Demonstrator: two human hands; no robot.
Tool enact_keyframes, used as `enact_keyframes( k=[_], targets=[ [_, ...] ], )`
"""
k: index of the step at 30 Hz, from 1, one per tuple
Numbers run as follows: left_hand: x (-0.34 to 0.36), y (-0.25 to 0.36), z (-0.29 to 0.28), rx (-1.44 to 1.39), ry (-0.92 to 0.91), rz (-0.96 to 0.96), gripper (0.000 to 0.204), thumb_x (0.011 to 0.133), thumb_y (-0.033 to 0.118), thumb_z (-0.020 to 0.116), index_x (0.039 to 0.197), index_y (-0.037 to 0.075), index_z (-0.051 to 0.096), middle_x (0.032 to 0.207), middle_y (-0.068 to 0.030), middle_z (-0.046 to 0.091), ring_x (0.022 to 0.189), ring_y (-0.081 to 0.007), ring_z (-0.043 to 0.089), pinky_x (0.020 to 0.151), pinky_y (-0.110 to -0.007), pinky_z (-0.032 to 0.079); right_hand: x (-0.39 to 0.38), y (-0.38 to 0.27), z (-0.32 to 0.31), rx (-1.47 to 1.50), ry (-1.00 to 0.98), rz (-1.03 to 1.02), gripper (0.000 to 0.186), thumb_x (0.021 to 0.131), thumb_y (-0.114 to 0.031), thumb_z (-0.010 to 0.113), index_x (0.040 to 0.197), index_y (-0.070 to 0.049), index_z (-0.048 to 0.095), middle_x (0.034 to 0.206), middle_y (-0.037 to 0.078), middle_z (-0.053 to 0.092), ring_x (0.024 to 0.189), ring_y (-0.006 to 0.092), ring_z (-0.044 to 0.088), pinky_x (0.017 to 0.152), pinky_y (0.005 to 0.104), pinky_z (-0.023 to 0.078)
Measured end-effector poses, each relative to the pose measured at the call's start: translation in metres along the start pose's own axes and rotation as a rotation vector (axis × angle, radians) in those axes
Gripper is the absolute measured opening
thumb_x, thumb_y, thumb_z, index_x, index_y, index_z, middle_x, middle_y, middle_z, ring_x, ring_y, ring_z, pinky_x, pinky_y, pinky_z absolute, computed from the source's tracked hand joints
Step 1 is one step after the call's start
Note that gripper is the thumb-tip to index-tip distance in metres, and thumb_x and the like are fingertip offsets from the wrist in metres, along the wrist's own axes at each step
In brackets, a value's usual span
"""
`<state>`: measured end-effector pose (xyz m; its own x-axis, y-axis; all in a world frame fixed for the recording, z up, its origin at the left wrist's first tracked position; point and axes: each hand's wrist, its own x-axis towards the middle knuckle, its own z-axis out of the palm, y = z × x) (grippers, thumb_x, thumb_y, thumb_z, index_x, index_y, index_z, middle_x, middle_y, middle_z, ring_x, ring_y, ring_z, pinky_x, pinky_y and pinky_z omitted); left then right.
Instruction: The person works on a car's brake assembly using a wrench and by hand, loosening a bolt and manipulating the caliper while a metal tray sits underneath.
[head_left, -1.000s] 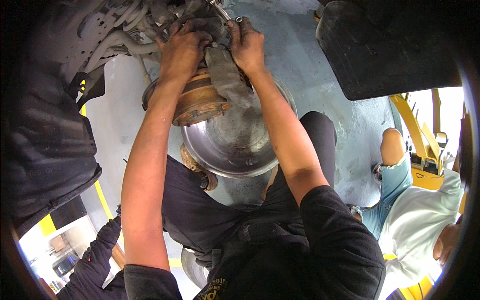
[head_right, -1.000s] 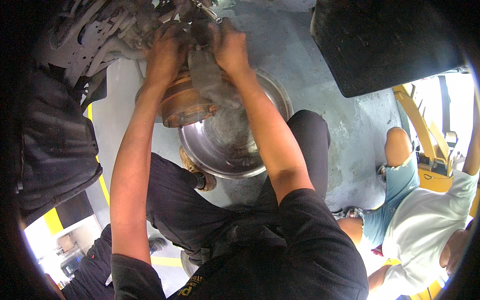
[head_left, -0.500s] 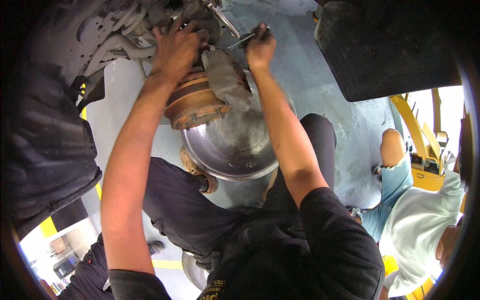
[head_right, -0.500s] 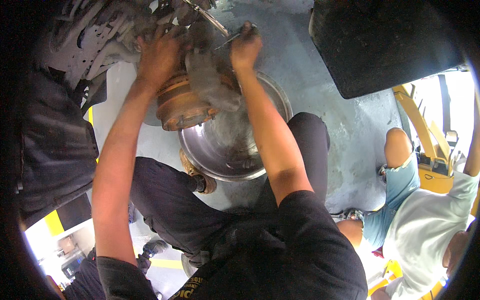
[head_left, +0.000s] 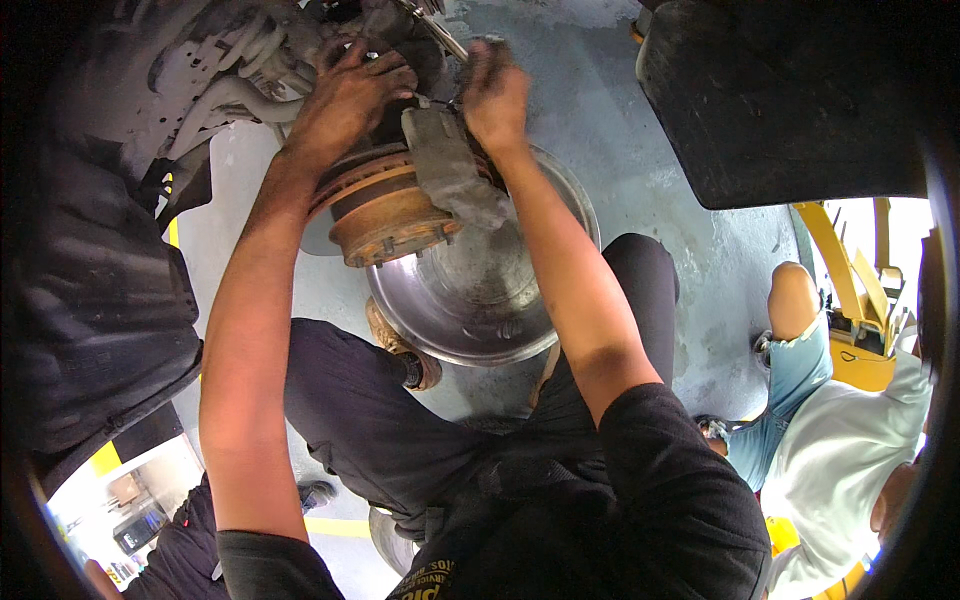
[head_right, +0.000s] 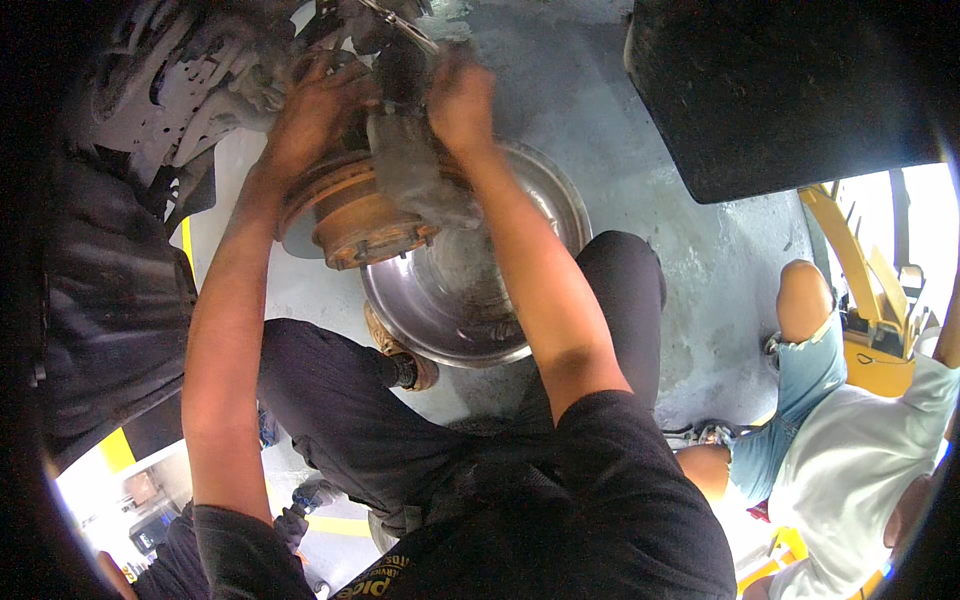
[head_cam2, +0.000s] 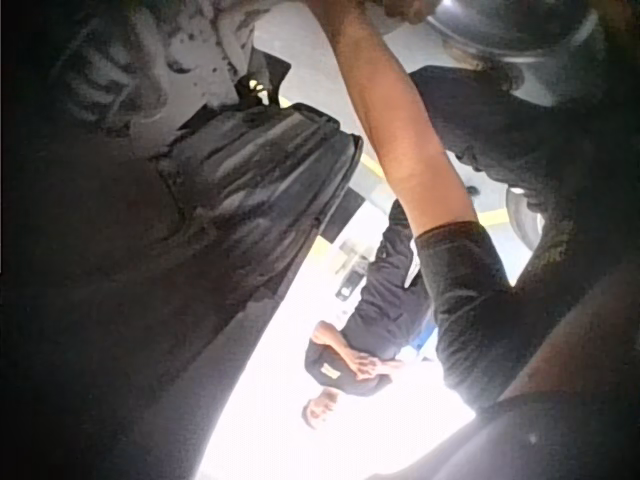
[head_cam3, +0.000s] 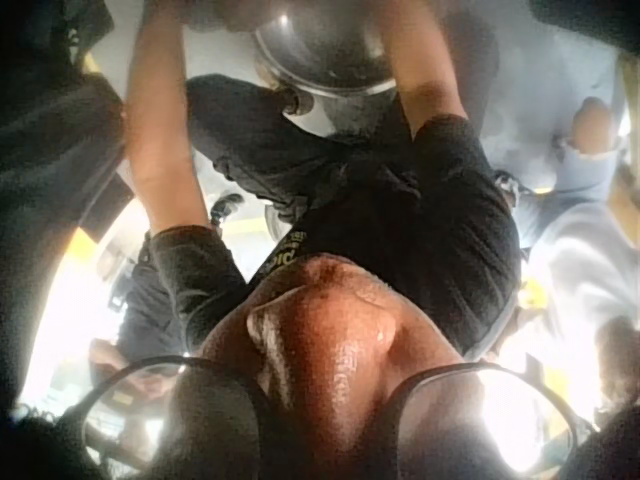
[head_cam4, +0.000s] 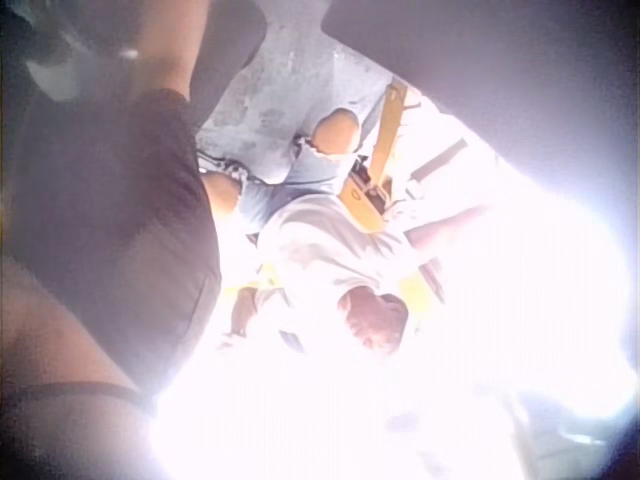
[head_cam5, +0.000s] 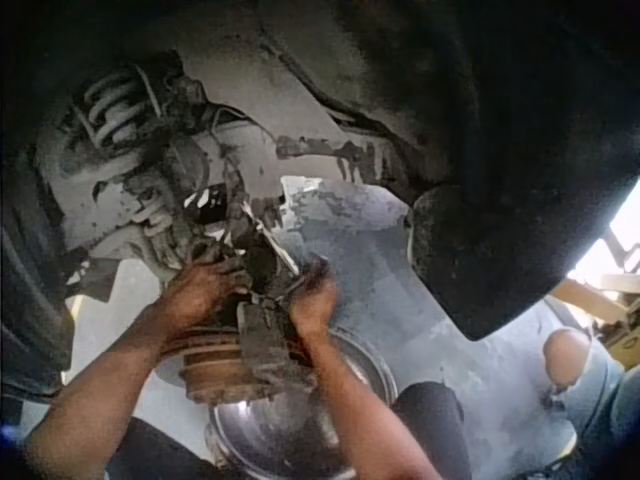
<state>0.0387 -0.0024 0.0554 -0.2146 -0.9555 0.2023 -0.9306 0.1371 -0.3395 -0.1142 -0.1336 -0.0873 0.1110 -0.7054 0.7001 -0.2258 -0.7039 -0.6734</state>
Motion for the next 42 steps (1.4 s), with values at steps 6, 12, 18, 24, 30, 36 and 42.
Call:
enact_keyframes(
  k=[6,12,18,24,30,36,42],
  targets=[
    [0.001,0.002,0.004,0.026,-0.067,-0.067,0.042,0.091,0.015,0.069,0.132,0.024,0.067,0.143,0.0041,0.061,0.138,-0.0293,0.047,0.122,-0.054,0.023,-0.023,0.085,0.028,-0.197,-0.328,0.478,0.034,0.107,-0.026,0.049,0.1,0.003,0.063,0.091,0.025,0.072,0.074,0.0335,0.068,0.068,0.0449,0.052],
    [0.001,0.002,0.002,-0.028,-0.063,-0.059,0.039,0.092,0.013,0.068,0.129,0.024,0.069,0.143,0.0042,0.06,0.138,-0.0276,0.046,0.122,-0.055,0.024,0.018,0.005,-0.008,0.138,0.108,0.402,0.034,0.108,-0.027,0.047,0.101,0.001,0.065,0.089,0.026,0.071,0.086,0.0493,0.067,0.073,0.0542,0.05],
    [0.001,0.004,-0.003,-0.031,-0.014,-0.061,0.042,0.087,0.012,0.072,0.128,0.023,0.07,0.139,0.0034,0.064,0.137,-0.0277,0.048,0.121,-0.053,0.025,0.031,-0.054,-0.033,0.123,-0.11,0.076,0.032,0.105,-0.028,0.054,0.108,0.003,0.063,0.093,0.03,0.069,0.089,0.0521,0.065,0.077,0.0581,0.051],
    [0.001,0.006,-0.006,-0.022,-0.025,-0.07,0.043,0.088,0.013,0.072,0.13,0.023,0.069,0.142,0.0022,0.063,0.14,-0.0296,0.046,0.121,-0.053,0.025,0.032,-0.064,-0.032,0.094,-0.228,0.023,0.028,0.101,-0.025,0.062,0.106,0.003,0.062,0.09,0.031,0.067,0.087,0.0507,0.066,0.07,0.0546,0.053],
    [0.002,0.01,-0.008,0.009,-0.059,-0.11,0.044,0.089,0.013,0.071,0.132,0.023,0.068,0.145,0.0027,0.061,0.145,-0.0307,0.042,0.123,-0.055,0.022,0.011,-0.016,-0.014,0.015,-0.104,-0.041,0.024,0.103,-0.021,0.061,0.104,0.003,0.061,0.088,0.03,0.068,0.079,0.0482,0.067,0.065,0.0482,0.053],
    [0.002,0.01,-0.007,0.011,-0.062,-0.119,0.045,0.089,0.012,0.071,0.132,0.026,0.068,0.145,0.0042,0.06,0.144,-0.0315,0.043,0.122,-0.056,0.024,-0.022,0.075,0.028,0.907,0.039,1.252,0.031,0.107,-0.027,0.052,0.105,0.003,0.062,0.087,0.023,0.07,0.077,0.039,0.066,0.068,0.0451,0.052],
    [0.003,0.007,0.0,0.027,-0.025,-0.078,0.043,0.088,0.015,0.073,0.128,0.026,0.069,0.137,0.0041,0.064,0.139,-0.0302,0.047,0.122,-0.056,0.024,0.007,0.031,0.007,0.309,0.085,0.584,0.035,0.106,-0.029,0.051,0.107,0.002,0.065,0.094,0.029,0.069,0.095,0.0506,0.065,0.079,0.0555,0.049]
  ],
)
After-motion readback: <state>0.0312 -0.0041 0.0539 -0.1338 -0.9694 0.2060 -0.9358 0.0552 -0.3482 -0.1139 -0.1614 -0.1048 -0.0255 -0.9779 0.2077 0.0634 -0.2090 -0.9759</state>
